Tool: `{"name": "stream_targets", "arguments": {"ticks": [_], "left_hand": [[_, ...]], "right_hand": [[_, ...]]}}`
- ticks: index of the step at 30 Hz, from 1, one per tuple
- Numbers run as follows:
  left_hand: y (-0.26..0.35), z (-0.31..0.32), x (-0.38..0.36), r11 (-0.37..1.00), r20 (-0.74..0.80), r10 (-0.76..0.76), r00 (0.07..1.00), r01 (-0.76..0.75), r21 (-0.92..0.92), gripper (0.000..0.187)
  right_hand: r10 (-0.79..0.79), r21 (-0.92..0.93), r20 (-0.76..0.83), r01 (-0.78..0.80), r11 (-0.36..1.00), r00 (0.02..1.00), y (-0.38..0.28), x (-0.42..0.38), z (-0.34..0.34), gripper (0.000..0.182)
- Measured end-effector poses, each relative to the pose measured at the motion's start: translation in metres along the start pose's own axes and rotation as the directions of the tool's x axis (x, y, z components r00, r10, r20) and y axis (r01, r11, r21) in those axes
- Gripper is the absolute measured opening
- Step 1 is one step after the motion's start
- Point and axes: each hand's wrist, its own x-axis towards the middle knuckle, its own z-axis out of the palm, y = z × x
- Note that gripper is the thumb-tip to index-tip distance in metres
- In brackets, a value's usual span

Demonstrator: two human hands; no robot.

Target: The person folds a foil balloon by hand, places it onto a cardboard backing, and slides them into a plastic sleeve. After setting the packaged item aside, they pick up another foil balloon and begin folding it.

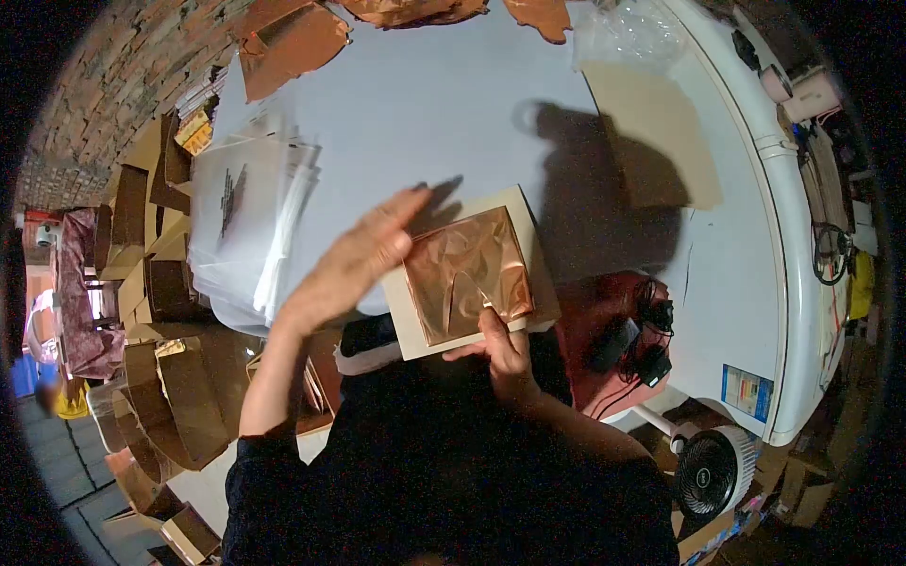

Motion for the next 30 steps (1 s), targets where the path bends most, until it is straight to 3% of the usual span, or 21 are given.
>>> {"name": "stream_targets", "arguments": {"ticks": [1,5,8,11,14,16,18,19,21,22,25,27,30], "left_hand": [[-0.003,-0.004,0.003,0.997,-0.082,-0.072,0.994,0.069,-0.041,0.065],[-0.014,-0.004,0.027,0.934,-0.081,0.139,0.987,-0.104,0.342,0.053],[-0.033,0.018,0.044,0.797,0.040,0.238,0.970,-0.219,0.563,0.057],[-0.044,0.032,0.049,0.697,0.096,0.229,0.969,-0.232,0.679,0.060],[-0.047,0.036,0.049,0.674,0.121,0.222,0.968,-0.242,0.698,0.062],[-0.046,0.034,0.049,0.672,0.119,0.222,0.968,-0.240,0.700,0.061],[-0.044,0.035,0.048,0.662,0.119,0.226,0.967,-0.242,0.709,0.057],[-0.044,0.036,0.048,0.652,0.123,0.231,0.965,-0.248,0.716,0.056],[-0.043,0.033,0.048,0.624,0.124,0.241,0.963,-0.252,0.740,0.054],[-0.043,0.032,0.047,0.635,0.120,0.254,0.960,-0.260,0.727,0.054],[-0.047,0.033,0.046,0.648,0.104,0.290,0.951,-0.275,0.710,0.054],[-0.050,0.036,0.046,0.667,0.068,0.296,0.953,-0.257,0.699,0.055],[-0.044,0.024,0.043,0.755,-0.086,0.337,0.938,-0.214,0.620,0.057]], "right_hand": [[0.032,0.047,-0.011,-0.031,0.998,0.999,-0.002,0.001,0.001,0.035],[0.066,0.084,0.008,-0.066,0.994,0.998,-0.001,0.001,-0.001,0.034],[0.116,0.063,0.013,-0.117,0.991,0.993,-0.008,0.003,0.003,0.043],[0.136,0.124,0.002,-0.135,0.983,0.991,-0.010,0.004,0.005,0.032],[-0.032,-0.166,0.058,0.042,0.985,0.998,0.009,-0.001,-0.011,0.034],[-0.127,-0.468,0.055,0.138,0.873,0.990,0.009,-0.001,-0.016,0.035],[-0.108,-0.315,-0.101,0.071,0.946,0.989,0.013,0.001,-0.013,0.036],[0.011,0.046,-0.220,-0.001,0.999,0.976,0.024,0.003,-0.008,0.036],[-0.137,-0.117,-0.256,0.110,0.987,0.957,0.041,0.006,-0.014,0.037],[-0.385,-0.589,-0.081,0.268,0.762,0.919,0.047,0.003,-0.026,0.038],[-0.386,-0.515,-0.268,0.208,0.832,0.883,0.108,0.009,-0.066,0.048],[-0.418,-0.902,0.120,0.274,0.333,0.901,0.092,-0.004,-0.071,0.049],[-0.509,-0.880,0.216,0.392,0.269,0.833,0.081,0.005,-0.067,0.049]]}}
